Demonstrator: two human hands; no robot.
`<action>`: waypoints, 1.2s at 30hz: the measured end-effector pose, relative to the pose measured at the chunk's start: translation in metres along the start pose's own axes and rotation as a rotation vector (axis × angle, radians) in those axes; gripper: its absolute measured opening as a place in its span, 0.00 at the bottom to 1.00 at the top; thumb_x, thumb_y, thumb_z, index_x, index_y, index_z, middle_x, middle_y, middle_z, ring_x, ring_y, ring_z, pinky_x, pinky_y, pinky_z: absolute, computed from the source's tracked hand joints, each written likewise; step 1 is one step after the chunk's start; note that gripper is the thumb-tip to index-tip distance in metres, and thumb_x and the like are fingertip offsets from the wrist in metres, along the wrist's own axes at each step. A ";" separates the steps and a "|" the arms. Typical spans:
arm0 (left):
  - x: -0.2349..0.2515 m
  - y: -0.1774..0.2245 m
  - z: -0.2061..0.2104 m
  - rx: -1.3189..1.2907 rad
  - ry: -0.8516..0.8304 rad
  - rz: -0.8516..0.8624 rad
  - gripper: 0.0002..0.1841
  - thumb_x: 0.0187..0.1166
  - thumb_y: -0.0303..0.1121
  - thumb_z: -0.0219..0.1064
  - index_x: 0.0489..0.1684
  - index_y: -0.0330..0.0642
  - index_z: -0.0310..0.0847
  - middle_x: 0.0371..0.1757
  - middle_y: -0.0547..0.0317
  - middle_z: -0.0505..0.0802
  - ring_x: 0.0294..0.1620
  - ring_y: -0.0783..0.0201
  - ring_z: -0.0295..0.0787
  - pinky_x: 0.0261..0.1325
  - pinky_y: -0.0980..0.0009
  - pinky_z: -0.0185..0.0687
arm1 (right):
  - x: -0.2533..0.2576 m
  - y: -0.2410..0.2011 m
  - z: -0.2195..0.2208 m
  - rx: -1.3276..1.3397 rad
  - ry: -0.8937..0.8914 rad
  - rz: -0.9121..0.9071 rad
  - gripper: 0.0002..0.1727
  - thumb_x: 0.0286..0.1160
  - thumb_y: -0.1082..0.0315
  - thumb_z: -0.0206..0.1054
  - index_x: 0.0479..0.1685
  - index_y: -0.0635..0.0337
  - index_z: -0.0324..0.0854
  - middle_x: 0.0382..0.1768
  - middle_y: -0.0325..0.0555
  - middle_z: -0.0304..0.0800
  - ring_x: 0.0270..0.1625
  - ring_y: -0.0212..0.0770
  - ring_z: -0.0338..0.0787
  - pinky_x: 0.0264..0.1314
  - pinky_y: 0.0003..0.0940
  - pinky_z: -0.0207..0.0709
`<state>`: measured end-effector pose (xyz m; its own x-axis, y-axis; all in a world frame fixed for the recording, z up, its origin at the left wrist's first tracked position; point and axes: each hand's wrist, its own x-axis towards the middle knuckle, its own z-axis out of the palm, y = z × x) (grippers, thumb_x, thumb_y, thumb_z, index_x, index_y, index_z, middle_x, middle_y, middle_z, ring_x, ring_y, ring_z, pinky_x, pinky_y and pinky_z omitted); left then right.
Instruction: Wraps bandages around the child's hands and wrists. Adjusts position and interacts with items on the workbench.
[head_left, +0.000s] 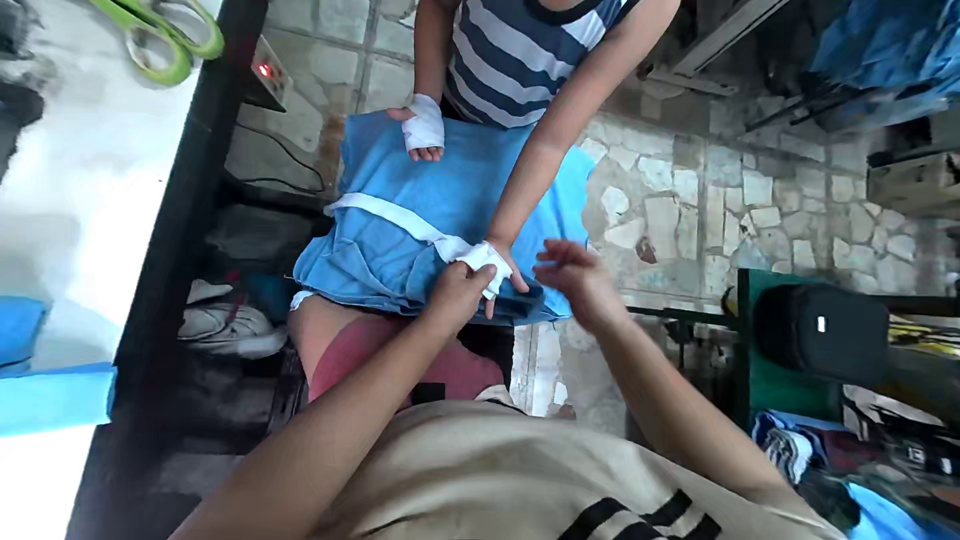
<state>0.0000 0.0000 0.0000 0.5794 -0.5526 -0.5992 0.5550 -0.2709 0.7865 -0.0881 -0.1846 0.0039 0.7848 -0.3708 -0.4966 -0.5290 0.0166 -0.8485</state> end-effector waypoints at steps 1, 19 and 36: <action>0.000 -0.002 0.000 -0.029 -0.006 0.001 0.12 0.92 0.35 0.56 0.52 0.33 0.78 0.20 0.60 0.84 0.14 0.75 0.73 0.19 0.81 0.69 | -0.008 0.020 0.006 0.143 -0.057 0.104 0.31 0.72 0.78 0.56 0.80 0.67 0.64 0.62 0.53 0.84 0.54 0.42 0.90 0.59 0.42 0.86; -0.001 0.008 0.005 -0.224 0.089 -0.020 0.08 0.90 0.30 0.57 0.45 0.37 0.80 0.22 0.60 0.87 0.15 0.74 0.78 0.19 0.80 0.75 | -0.002 0.040 0.092 0.962 -0.027 -0.045 0.16 0.80 0.69 0.64 0.64 0.53 0.80 0.33 0.43 0.91 0.21 0.30 0.84 0.24 0.24 0.81; -0.003 0.054 -0.012 -0.300 0.132 0.008 0.05 0.92 0.30 0.51 0.53 0.43 0.71 0.33 0.57 0.92 0.26 0.67 0.92 0.31 0.71 0.91 | -0.023 0.024 0.063 1.090 -0.259 -0.143 0.14 0.79 0.61 0.69 0.25 0.55 0.87 0.15 0.47 0.89 0.17 0.37 0.90 0.25 0.31 0.88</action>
<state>0.0358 -0.0033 0.0427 0.6460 -0.4417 -0.6225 0.6896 -0.0119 0.7241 -0.0983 -0.1173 -0.0163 0.9260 -0.2324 -0.2975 0.0353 0.8380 -0.5446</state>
